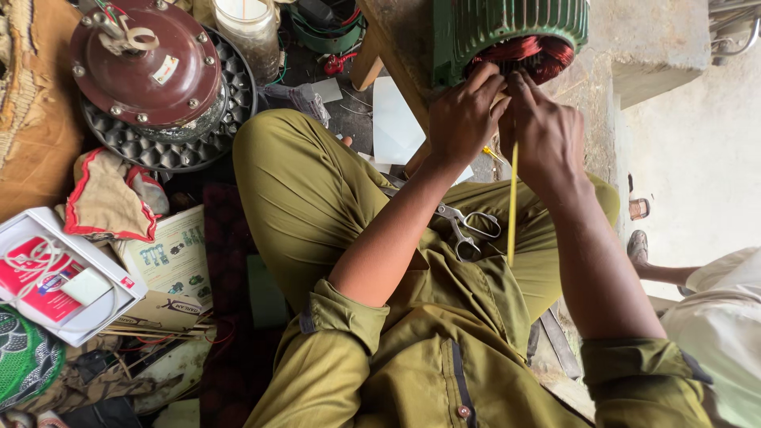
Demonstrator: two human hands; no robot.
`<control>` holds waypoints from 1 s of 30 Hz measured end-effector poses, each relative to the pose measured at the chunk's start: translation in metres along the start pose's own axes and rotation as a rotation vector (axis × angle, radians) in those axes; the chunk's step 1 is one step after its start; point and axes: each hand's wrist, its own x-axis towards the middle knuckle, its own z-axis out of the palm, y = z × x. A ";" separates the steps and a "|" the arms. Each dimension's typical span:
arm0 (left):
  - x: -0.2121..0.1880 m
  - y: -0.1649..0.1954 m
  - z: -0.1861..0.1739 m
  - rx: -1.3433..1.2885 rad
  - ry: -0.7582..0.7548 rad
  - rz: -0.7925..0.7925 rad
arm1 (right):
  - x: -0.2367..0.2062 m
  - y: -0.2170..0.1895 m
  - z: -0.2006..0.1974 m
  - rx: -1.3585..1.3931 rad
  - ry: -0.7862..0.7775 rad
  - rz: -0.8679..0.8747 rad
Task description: The person sits on the floor and works on a green electric motor. They use a yellow stick to push and arrange copper windings inside the motor casing.
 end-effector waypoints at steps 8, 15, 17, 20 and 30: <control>0.002 0.000 0.004 0.003 0.039 0.032 | -0.040 -0.011 0.006 0.468 0.241 0.061; 0.003 0.000 0.011 0.042 0.027 0.048 | -0.017 0.008 0.010 0.720 0.356 0.084; 0.004 0.001 0.012 0.033 0.030 0.056 | -0.002 0.012 0.012 0.621 0.283 0.157; 0.004 0.009 0.016 0.055 0.047 -0.038 | 0.005 0.014 0.012 0.495 0.349 0.061; -0.003 0.022 0.035 0.049 0.089 -0.162 | 0.003 0.028 0.017 0.226 0.080 0.148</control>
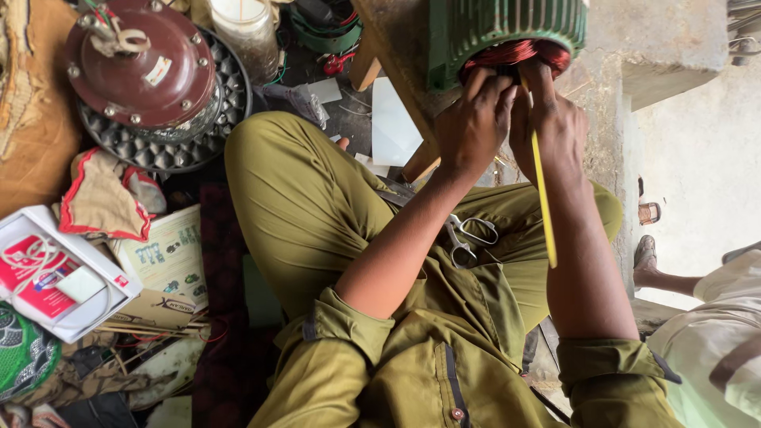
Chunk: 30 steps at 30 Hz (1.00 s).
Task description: The person sits on the floor and works on a green electric motor. They use a yellow stick to push and arrange copper windings inside the motor casing.
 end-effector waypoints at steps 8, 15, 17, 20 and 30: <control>-0.007 -0.015 -0.006 -0.023 0.031 0.062 | -0.001 -0.008 -0.001 0.185 0.197 -0.202; -0.009 -0.032 0.004 0.060 0.007 0.051 | 0.023 -0.015 0.004 -0.123 -0.049 -0.142; -0.006 -0.034 0.009 0.196 -0.028 0.034 | 0.023 -0.021 0.000 -0.219 -0.023 -0.224; -0.006 -0.037 0.008 0.226 -0.101 0.118 | 0.034 -0.034 -0.002 -0.336 -0.093 -0.167; 0.003 -0.013 -0.019 0.066 -0.079 0.076 | 0.036 -0.077 -0.037 -0.309 -0.219 -0.100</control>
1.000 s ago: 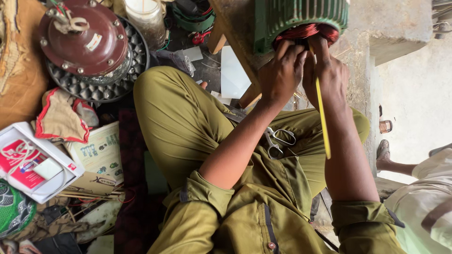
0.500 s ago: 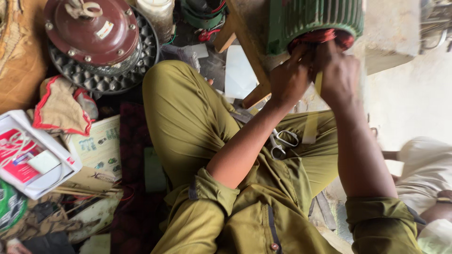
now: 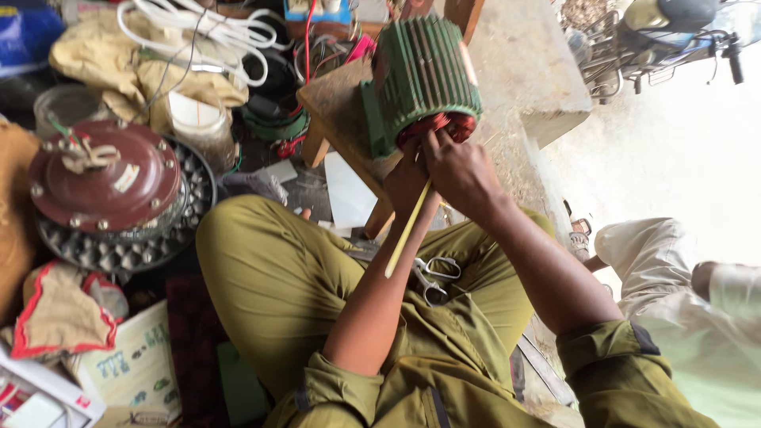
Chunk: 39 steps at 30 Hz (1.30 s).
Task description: The person sits on the floor and works on a green electric motor. They use a yellow stick to push and arrange copper windings inside the motor casing.
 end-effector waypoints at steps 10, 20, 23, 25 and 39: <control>0.007 0.006 -0.012 -0.025 0.002 0.088 | -0.013 0.006 0.001 0.078 -0.006 0.018; 0.006 0.007 -0.025 -0.064 0.020 0.058 | -0.043 0.015 0.016 0.372 0.092 0.050; 0.009 0.007 -0.031 -0.098 0.033 0.046 | -0.051 0.017 0.023 0.466 0.123 0.099; 0.010 0.006 -0.032 -0.094 0.034 0.038 | -0.053 0.019 0.028 0.506 0.197 0.081; 0.004 -0.010 -0.013 -0.066 0.026 0.073 | -0.012 0.048 0.072 0.228 0.158 0.071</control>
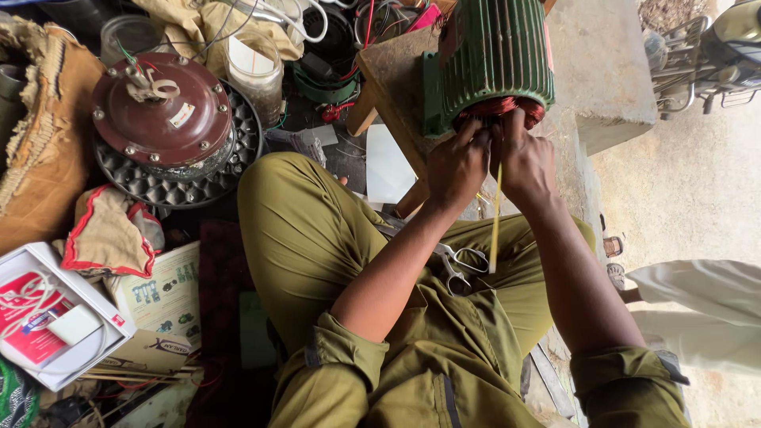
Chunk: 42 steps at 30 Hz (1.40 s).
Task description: The person sits on the floor and works on a green electric motor. They use a yellow stick to push and arrange copper windings inside the motor casing.
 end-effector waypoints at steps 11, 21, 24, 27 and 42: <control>-0.005 -0.006 0.009 -0.087 0.040 -0.013 | 0.003 0.015 0.021 0.055 0.192 -0.167; -0.013 -0.013 0.016 -0.049 0.081 0.022 | 0.016 -0.032 -0.013 -0.171 -0.402 0.278; -0.009 -0.006 0.010 0.129 0.039 0.025 | 0.014 -0.050 -0.025 -0.055 -0.465 0.517; -0.007 0.001 0.004 0.224 0.044 0.024 | 0.006 -0.060 -0.031 -0.319 -0.184 0.014; 0.001 0.002 -0.016 -0.062 -0.038 -0.029 | -0.019 -0.063 -0.035 -0.149 -0.076 -0.066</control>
